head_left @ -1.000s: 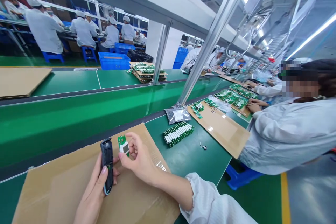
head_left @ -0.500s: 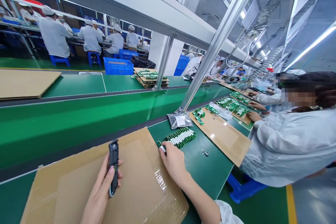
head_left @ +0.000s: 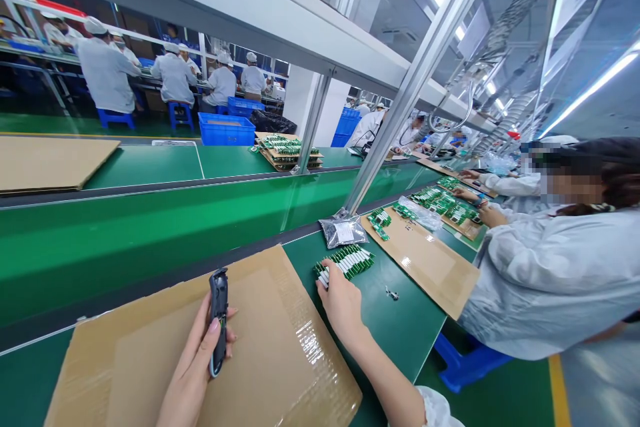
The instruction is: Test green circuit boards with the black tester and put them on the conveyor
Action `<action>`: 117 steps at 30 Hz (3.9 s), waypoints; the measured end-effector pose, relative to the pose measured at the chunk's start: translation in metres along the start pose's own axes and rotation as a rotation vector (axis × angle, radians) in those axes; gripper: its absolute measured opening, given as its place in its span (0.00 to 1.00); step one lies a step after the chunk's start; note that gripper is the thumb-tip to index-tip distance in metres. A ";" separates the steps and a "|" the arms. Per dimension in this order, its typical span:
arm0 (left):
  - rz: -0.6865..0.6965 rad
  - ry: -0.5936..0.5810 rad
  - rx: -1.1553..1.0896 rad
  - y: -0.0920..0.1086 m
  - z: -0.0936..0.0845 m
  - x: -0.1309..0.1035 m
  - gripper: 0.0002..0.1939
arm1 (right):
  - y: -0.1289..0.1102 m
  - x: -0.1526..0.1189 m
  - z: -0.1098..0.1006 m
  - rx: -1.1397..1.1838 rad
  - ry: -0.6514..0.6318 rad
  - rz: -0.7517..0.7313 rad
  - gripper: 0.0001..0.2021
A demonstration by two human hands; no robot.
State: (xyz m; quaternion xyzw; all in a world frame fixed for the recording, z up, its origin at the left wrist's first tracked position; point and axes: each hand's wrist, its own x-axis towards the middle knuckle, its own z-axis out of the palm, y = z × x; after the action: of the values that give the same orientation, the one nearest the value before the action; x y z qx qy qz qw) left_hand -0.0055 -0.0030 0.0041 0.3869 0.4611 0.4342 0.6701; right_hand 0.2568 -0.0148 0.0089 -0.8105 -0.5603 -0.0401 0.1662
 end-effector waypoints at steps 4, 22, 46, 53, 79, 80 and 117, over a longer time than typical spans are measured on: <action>0.009 0.010 0.005 0.002 0.001 -0.001 0.31 | -0.003 -0.001 0.000 0.060 0.030 0.020 0.19; 0.005 0.007 0.022 0.001 0.000 0.003 0.32 | 0.131 0.078 -0.013 0.394 -0.001 0.189 0.21; 0.000 0.025 0.041 -0.003 -0.003 0.006 0.34 | 0.123 0.084 -0.024 0.162 -0.224 -0.015 0.27; -0.008 0.031 0.041 -0.004 -0.004 0.006 0.34 | 0.120 0.079 -0.022 0.157 -0.215 0.010 0.25; 0.007 0.031 0.052 -0.004 -0.003 0.005 0.33 | 0.112 0.075 -0.031 0.211 -0.309 -0.017 0.12; 0.008 0.031 0.054 -0.004 -0.003 0.005 0.34 | 0.112 0.075 -0.031 0.201 -0.303 -0.021 0.12; 0.003 0.048 0.043 -0.003 -0.003 0.007 0.36 | 0.115 0.072 -0.010 -0.114 -0.156 0.135 0.37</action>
State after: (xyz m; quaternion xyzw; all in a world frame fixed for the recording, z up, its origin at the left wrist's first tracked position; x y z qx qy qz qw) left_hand -0.0065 0.0034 -0.0013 0.3913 0.4857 0.4346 0.6497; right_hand 0.3902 0.0102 0.0102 -0.8552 -0.5123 0.0028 0.0781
